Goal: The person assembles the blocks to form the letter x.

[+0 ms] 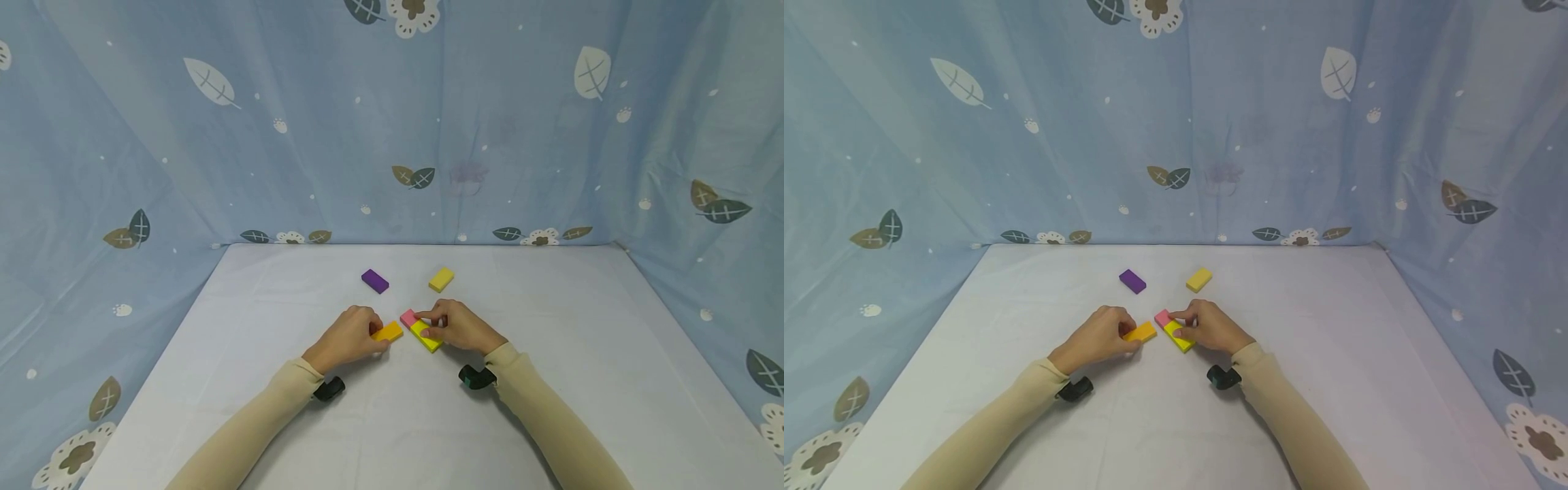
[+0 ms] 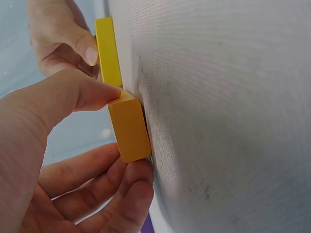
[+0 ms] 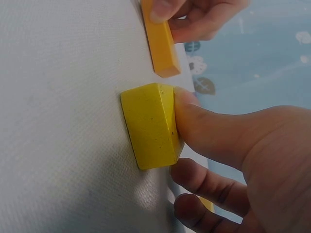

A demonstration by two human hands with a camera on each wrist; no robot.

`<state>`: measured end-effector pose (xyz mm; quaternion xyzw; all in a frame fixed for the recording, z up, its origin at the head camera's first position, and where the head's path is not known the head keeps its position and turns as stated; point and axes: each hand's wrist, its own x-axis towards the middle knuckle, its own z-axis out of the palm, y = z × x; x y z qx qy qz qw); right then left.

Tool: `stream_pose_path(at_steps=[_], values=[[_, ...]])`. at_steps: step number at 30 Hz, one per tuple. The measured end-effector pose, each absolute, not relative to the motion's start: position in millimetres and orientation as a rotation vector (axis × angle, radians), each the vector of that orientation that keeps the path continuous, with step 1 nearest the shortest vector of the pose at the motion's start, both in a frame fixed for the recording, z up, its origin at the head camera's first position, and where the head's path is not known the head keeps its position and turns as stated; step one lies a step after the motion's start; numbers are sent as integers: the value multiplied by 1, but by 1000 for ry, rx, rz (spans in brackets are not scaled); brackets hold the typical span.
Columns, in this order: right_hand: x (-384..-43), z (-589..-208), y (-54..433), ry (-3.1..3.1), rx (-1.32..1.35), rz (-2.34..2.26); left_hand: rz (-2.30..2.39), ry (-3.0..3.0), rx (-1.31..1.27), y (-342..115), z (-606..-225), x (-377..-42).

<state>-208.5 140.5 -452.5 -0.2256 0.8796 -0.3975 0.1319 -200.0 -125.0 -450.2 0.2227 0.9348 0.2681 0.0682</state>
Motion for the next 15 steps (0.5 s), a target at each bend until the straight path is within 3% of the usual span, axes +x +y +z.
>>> stream_pose_path(at_steps=[15], values=[[-209, -452, 140, 2546, -669, -1152, 816, 2819, 691, -120, -449, -201]])
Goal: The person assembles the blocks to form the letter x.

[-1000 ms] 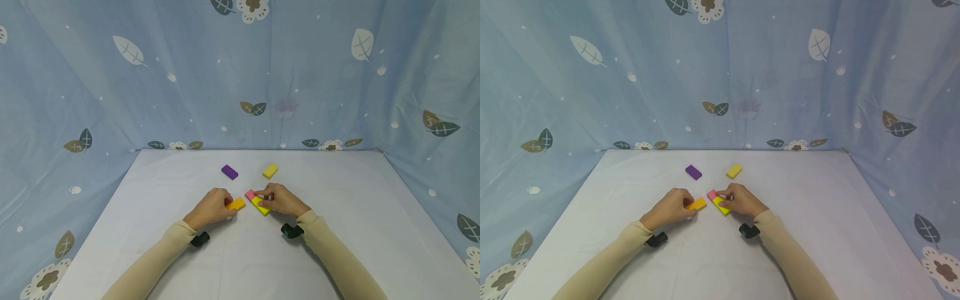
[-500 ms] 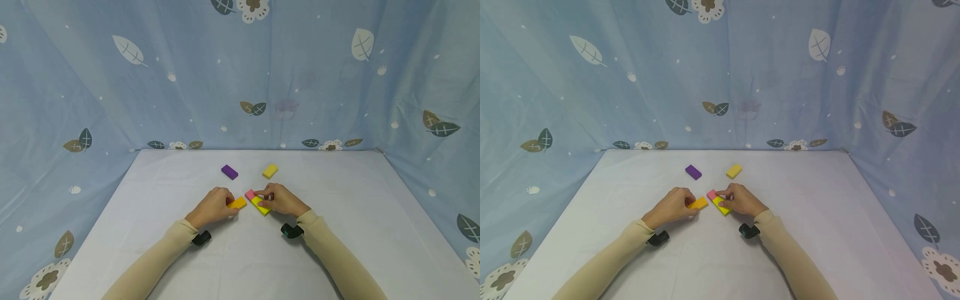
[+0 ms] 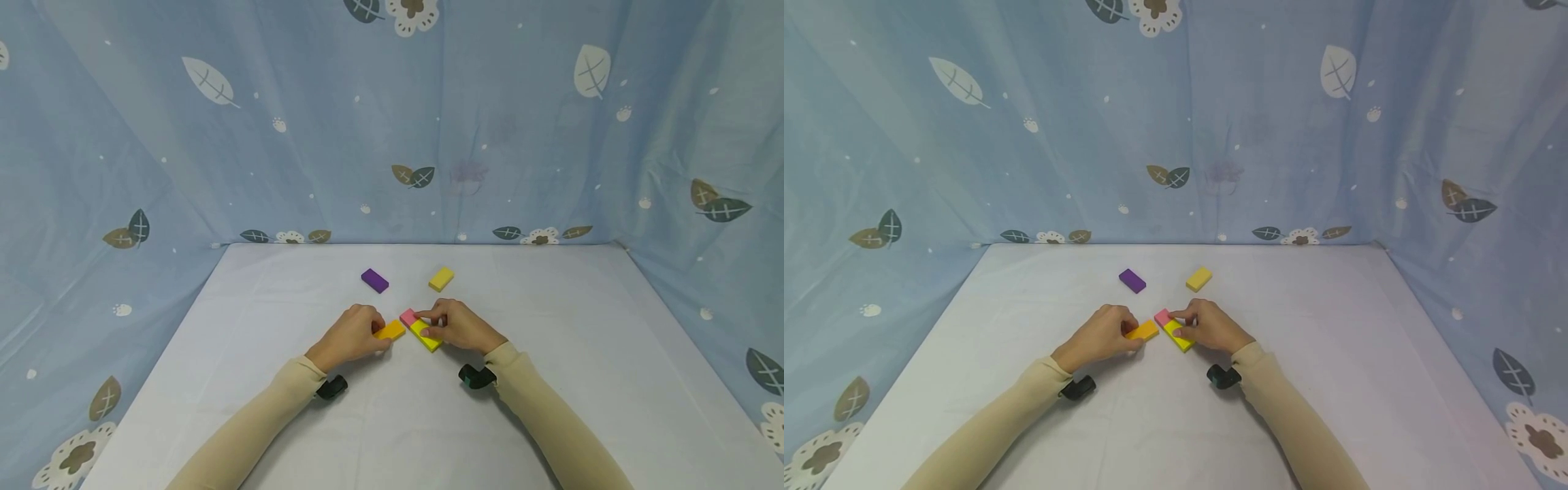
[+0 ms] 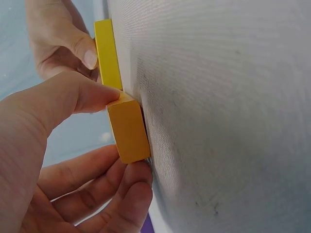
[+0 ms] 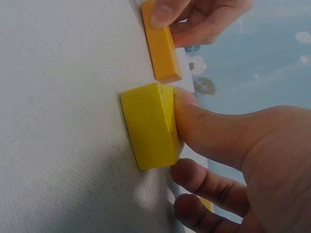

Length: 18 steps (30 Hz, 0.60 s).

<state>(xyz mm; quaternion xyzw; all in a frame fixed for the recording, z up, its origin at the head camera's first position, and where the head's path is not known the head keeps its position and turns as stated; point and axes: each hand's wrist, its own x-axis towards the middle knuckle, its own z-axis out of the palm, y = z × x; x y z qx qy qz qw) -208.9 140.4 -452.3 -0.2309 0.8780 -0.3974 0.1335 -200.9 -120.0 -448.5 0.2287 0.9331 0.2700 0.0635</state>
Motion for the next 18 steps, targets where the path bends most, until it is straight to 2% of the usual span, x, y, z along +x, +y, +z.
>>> stream_pose_path(at_steps=[18], values=[[-209, -454, 141, 2548, -674, -1142, 823, 2814, 676, -117, -447, -201]])
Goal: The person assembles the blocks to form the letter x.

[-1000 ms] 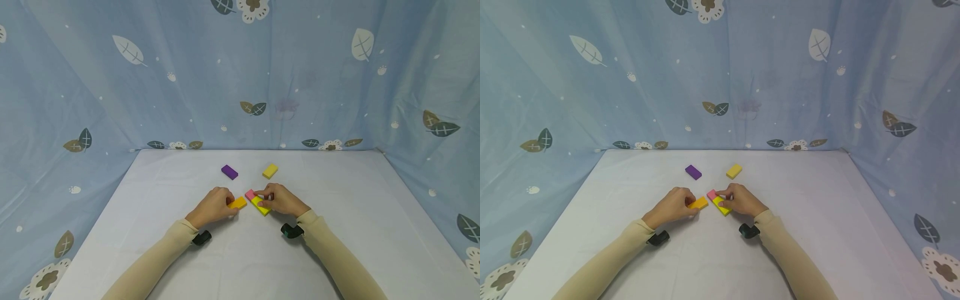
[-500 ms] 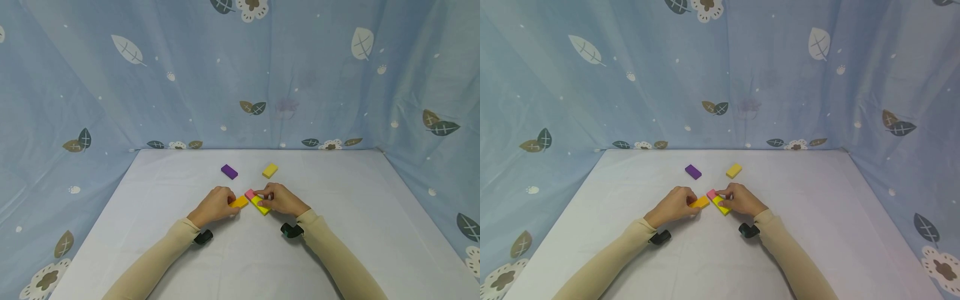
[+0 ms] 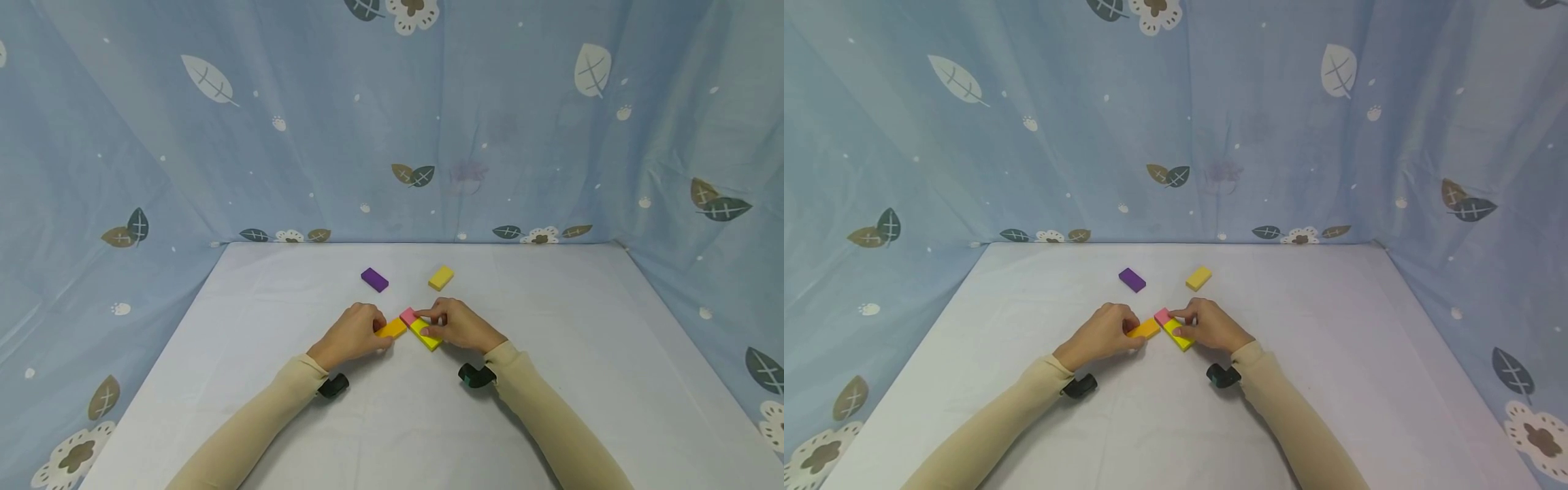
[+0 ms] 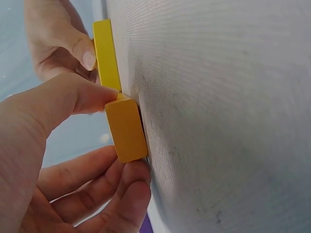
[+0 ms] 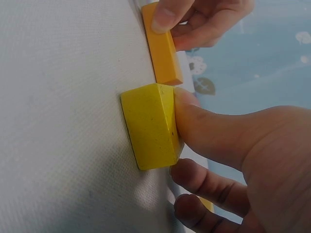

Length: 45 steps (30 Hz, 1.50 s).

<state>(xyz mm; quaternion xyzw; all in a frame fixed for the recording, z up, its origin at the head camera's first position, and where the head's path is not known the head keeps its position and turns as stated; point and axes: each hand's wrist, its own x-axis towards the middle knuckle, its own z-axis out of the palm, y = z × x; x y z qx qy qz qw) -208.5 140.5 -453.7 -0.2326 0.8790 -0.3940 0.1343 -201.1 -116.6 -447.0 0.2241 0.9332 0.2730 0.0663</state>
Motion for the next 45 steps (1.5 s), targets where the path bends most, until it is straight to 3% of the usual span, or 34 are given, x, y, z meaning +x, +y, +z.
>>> stream_pose_path(at_steps=[45], values=[[-207, -450, 139, 2559, -644, -1134, 881, 2774, 693, -116, -447, -204]])
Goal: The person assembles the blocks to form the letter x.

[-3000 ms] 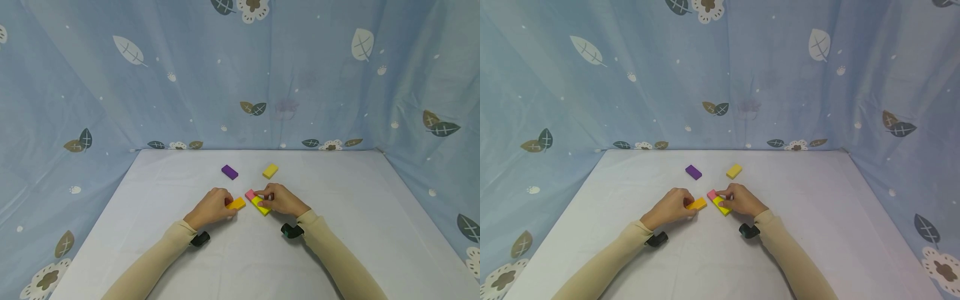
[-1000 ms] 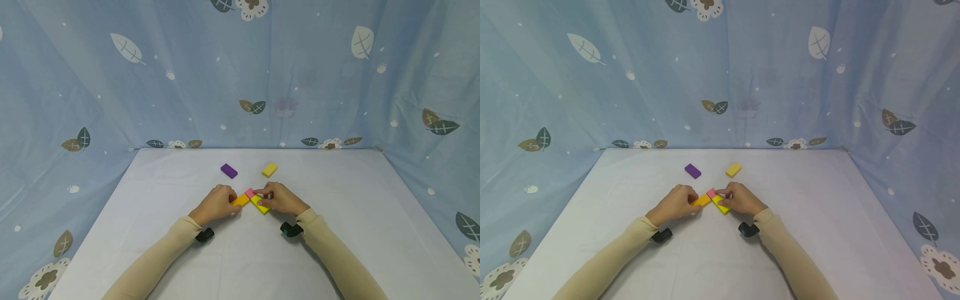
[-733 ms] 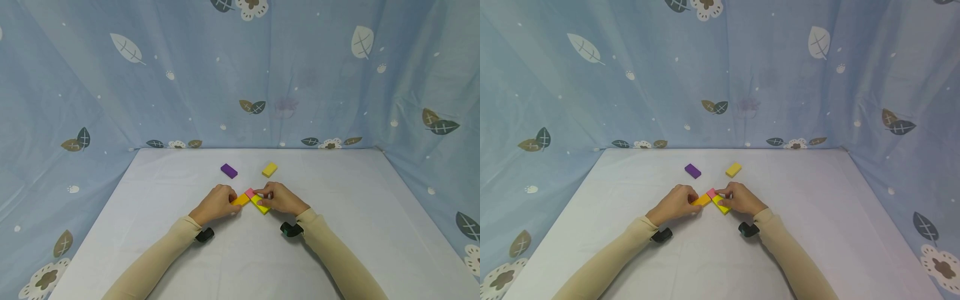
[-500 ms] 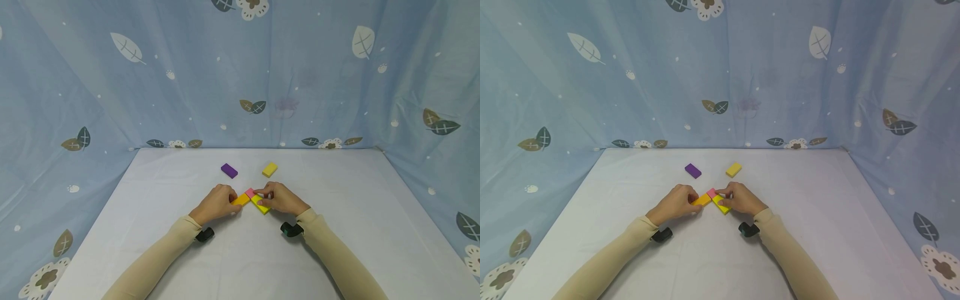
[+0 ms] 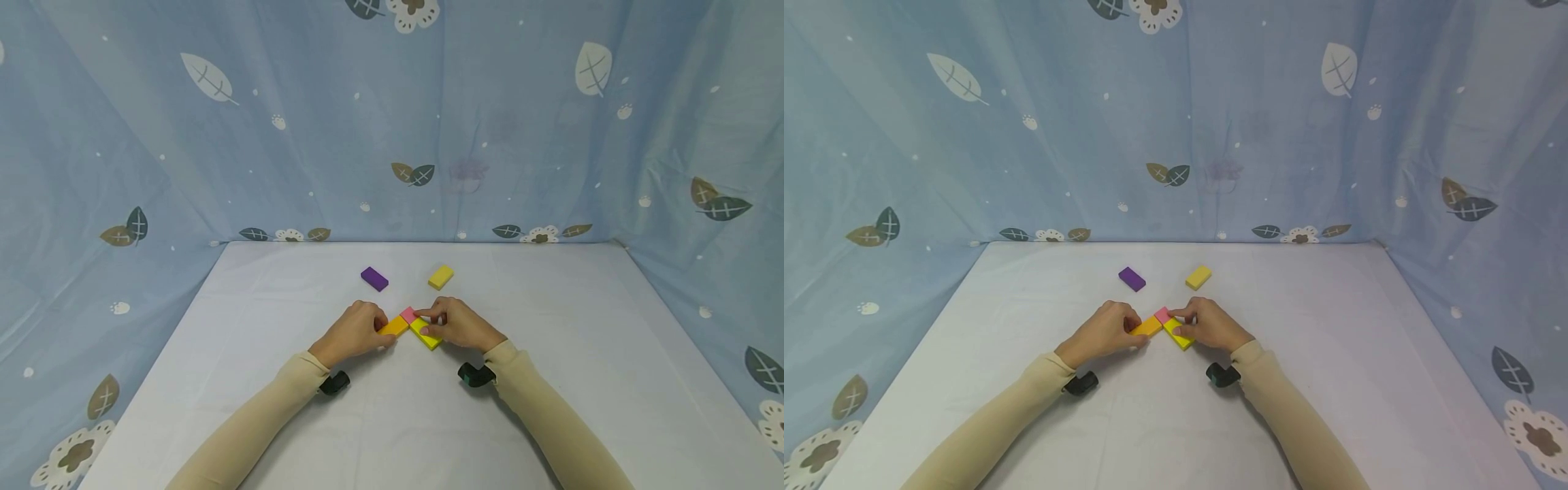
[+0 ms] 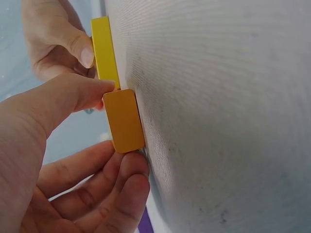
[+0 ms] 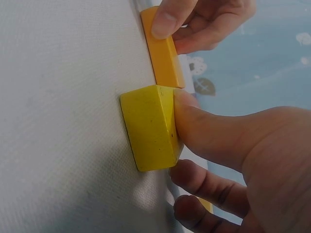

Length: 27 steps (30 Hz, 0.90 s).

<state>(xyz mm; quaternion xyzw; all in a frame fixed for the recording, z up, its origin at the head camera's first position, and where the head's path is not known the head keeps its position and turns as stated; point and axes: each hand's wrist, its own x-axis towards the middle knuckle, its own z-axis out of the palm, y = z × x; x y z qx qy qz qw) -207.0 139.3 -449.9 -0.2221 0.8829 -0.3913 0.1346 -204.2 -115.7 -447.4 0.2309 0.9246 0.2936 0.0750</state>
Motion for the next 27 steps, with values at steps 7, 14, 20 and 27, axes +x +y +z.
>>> stream_pose_path(at_steps=[7, 14, 20, 27], values=[[-207, -450, 139, 2557, -650, -1136, 875, 2767, 693, -116, -446, -204], [-207, -450, 139, 2545, -627, -1144, 881, 2751, 685, -116, -447, -205], [-208, -450, 139, 2550, -627, -1144, 867, 2751, 695, -117, -448, -205], [-208, -450, 139, 2549, -626, -1139, 873, 2741, 707, -116, -447, -205]])
